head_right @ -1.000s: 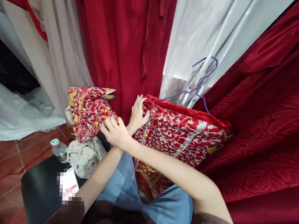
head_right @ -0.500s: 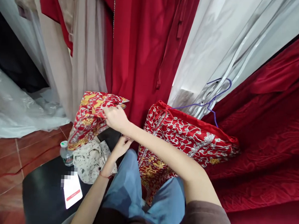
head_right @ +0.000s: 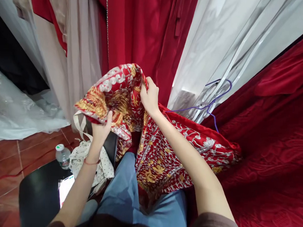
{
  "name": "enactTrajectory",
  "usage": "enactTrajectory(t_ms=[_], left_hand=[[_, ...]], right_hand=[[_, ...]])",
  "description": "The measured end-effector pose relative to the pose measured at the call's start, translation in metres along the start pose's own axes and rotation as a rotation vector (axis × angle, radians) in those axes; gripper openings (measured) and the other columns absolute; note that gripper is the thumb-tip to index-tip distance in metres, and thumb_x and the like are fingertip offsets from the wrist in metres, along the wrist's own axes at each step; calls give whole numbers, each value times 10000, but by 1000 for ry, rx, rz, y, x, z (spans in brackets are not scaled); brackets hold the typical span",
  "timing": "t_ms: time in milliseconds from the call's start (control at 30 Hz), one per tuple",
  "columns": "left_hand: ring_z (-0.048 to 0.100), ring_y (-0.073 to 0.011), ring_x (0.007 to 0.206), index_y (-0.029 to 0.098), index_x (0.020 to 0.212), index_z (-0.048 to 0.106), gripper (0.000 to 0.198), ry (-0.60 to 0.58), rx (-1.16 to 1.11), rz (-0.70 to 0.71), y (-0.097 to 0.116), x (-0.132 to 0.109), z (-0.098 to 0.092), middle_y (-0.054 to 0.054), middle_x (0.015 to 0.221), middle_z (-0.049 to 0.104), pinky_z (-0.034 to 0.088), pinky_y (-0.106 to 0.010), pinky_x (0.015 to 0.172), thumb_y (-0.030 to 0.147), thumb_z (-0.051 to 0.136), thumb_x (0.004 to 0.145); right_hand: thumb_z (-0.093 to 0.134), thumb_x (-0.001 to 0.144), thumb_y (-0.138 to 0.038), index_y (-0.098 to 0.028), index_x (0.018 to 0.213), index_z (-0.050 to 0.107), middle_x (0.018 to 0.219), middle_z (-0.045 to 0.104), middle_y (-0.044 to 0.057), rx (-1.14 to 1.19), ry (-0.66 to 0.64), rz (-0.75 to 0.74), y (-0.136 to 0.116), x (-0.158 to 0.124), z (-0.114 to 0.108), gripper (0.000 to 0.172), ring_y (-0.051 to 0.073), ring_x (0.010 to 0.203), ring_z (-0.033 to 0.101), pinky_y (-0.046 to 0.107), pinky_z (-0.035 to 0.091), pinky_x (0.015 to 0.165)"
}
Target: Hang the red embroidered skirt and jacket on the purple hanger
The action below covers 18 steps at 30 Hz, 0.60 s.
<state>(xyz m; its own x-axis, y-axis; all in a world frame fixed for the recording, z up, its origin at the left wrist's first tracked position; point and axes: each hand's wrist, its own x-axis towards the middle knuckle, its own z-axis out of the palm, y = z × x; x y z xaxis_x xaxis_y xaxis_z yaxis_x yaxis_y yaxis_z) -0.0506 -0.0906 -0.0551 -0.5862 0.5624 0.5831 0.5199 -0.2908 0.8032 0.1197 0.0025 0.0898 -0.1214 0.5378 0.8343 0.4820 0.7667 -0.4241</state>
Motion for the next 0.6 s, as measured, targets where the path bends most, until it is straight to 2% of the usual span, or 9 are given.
enactTrajectory(t_ms=[67,133,233,333,400,467,533,600], left_hand=[[714,-293,1010,147,911,701,365,-31,120,16,17,21,25,-149,933,742,527,-358,924,489,574,903],[737,-290,886,164,762,692,433,-105,257,35,31,44,46,-130,789,738,529,-334,820,522,513,928],[735,-302,890,143,833,718,540,-217,423,59,47,79,79,-166,851,754,510,-328,757,587,433,946],[717,-338,961,81,982,730,586,-378,623,175,58,107,114,-228,994,743,497,-357,763,566,402,955],[710,-344,977,52,1025,724,548,-516,747,348,63,121,135,-242,1033,732,488,-366,781,500,417,955],[706,-333,980,48,1045,717,473,-661,816,591,67,133,151,-233,1050,729,479,-361,802,433,468,932],[706,-313,956,71,1026,720,393,-787,808,840,74,139,163,-203,1029,737,472,-349,806,378,508,903],[705,-278,896,109,971,726,319,-864,718,1034,84,138,173,-159,968,746,464,-328,784,339,522,883]], right_hand=[[319,1024,-473,-211,840,545,755,598,27,-41,-75,42,13,0,-5,392,183,714,545,355,466,752],[301,1030,-460,-197,867,574,794,635,49,-117,-235,79,25,-3,-13,413,193,751,585,349,461,765],[285,1029,-526,-152,1036,622,1005,687,129,-394,-472,85,39,-16,-26,503,251,937,642,382,458,847],[298,1005,-607,-71,1153,603,1101,673,220,-750,-537,122,47,-35,-35,634,322,1033,649,412,447,881],[279,1014,-586,-51,1144,598,1055,681,229,-874,-555,127,51,-45,-37,636,323,1007,667,388,447,853],[287,1031,-495,-73,1151,587,1024,690,206,-919,-586,63,54,-53,-39,531,303,973,679,365,441,823],[322,1028,-404,-102,1171,571,1009,696,178,-930,-619,-12,54,-58,-42,417,288,944,682,360,433,807],[340,1020,-372,-115,1167,567,999,700,161,-918,-633,-55,51,-62,-45,373,278,915,680,360,428,799]])
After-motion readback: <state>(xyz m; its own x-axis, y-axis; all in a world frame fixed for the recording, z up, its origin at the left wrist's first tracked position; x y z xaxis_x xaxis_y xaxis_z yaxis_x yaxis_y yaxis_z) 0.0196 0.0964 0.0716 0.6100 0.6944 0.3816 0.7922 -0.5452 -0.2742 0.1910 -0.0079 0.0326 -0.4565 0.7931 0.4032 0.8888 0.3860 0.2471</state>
